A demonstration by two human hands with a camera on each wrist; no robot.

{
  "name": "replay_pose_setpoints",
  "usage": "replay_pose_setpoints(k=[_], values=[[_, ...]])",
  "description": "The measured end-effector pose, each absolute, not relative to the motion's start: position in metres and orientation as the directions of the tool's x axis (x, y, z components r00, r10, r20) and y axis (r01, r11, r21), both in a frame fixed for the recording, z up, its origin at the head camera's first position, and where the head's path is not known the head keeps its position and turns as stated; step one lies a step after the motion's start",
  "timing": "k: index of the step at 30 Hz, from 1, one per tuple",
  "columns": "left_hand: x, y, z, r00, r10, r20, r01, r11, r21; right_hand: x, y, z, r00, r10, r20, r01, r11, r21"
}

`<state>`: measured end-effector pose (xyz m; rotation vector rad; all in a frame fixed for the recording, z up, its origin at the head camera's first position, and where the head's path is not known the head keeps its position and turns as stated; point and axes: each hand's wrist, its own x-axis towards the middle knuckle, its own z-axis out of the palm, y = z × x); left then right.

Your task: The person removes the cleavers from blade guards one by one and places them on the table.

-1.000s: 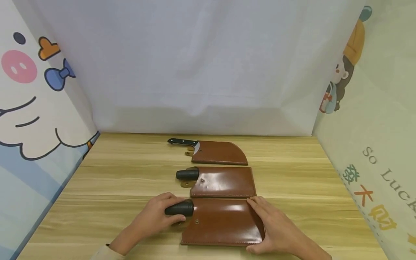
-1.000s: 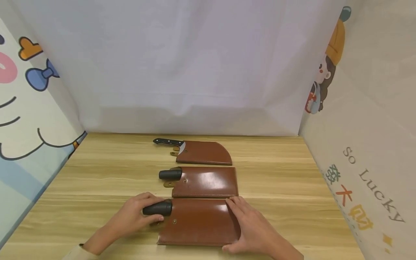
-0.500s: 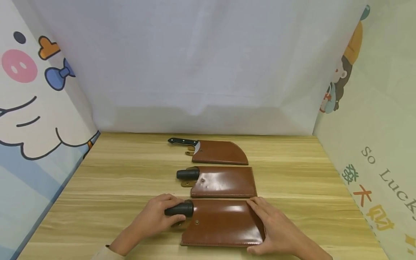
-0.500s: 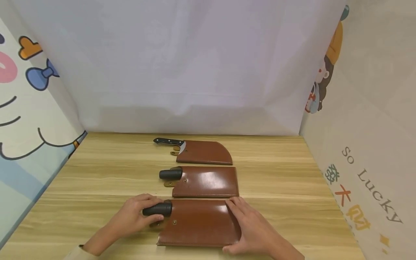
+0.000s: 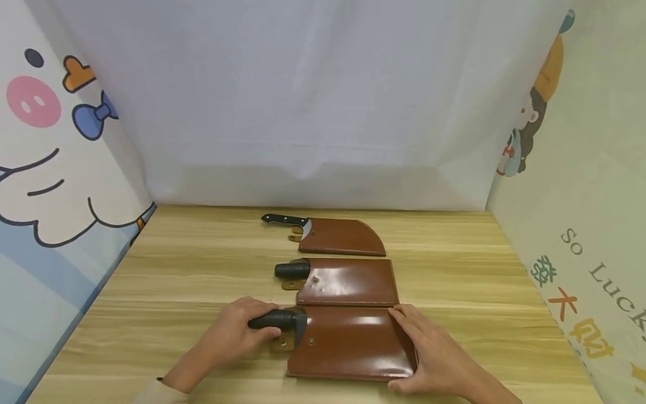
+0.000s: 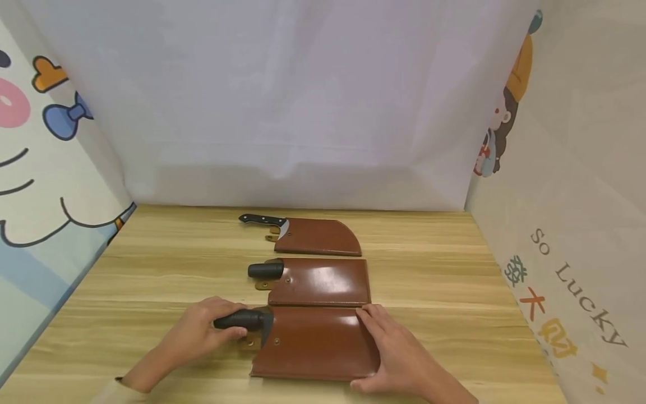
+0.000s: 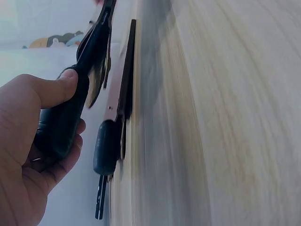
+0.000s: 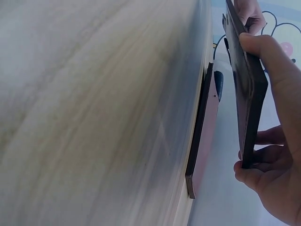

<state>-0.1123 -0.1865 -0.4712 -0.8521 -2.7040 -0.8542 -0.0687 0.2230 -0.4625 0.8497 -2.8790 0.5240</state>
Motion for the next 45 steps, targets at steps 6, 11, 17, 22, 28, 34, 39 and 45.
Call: replay_pose_setpoints(k=[6, 11, 17, 22, 28, 34, 39, 45], values=[[-0.114, -0.194, -0.471, -0.814, 0.457, 0.359, 0.579, 0.689, 0.436, -0.070, 0.227, -0.462, -0.828, -0.518, 0.214, -0.560, 0.775, -0.293], [-0.114, -0.195, -0.469, -0.824, 0.437, 0.361, 0.564, 0.693, 0.449, -0.070, 0.231, -0.463, -0.831, -0.512, 0.218, -0.556, 0.773, -0.305], [-0.114, -0.198, -0.469, -0.842, 0.410, 0.350, 0.535, 0.714, 0.452, -0.070, 0.234, -0.463, -0.827, -0.510, 0.237, -0.562, 0.772, -0.298], [-0.115, -0.201, -0.468, -0.843, 0.406, 0.353, 0.534, 0.713, 0.454, -0.072, 0.236, -0.462, -0.826, -0.510, 0.242, -0.563, 0.775, -0.288], [-0.117, -0.206, -0.466, -0.840, 0.396, 0.371, 0.535, 0.717, 0.447, -0.075, 0.239, -0.459, -0.813, -0.520, 0.262, -0.579, 0.767, -0.277], [-0.118, -0.210, -0.465, -0.833, 0.392, 0.389, 0.544, 0.707, 0.452, -0.077, 0.243, -0.456, -0.809, -0.522, 0.270, -0.585, 0.760, -0.284], [-0.117, -0.214, -0.464, -0.840, 0.374, 0.393, 0.532, 0.709, 0.463, -0.080, 0.246, -0.456, -0.808, -0.515, 0.286, -0.585, 0.759, -0.286], [-0.117, -0.220, -0.463, -0.837, 0.366, 0.406, 0.534, 0.707, 0.464, -0.081, 0.251, -0.454, -0.801, -0.516, 0.302, -0.590, 0.764, -0.260]])
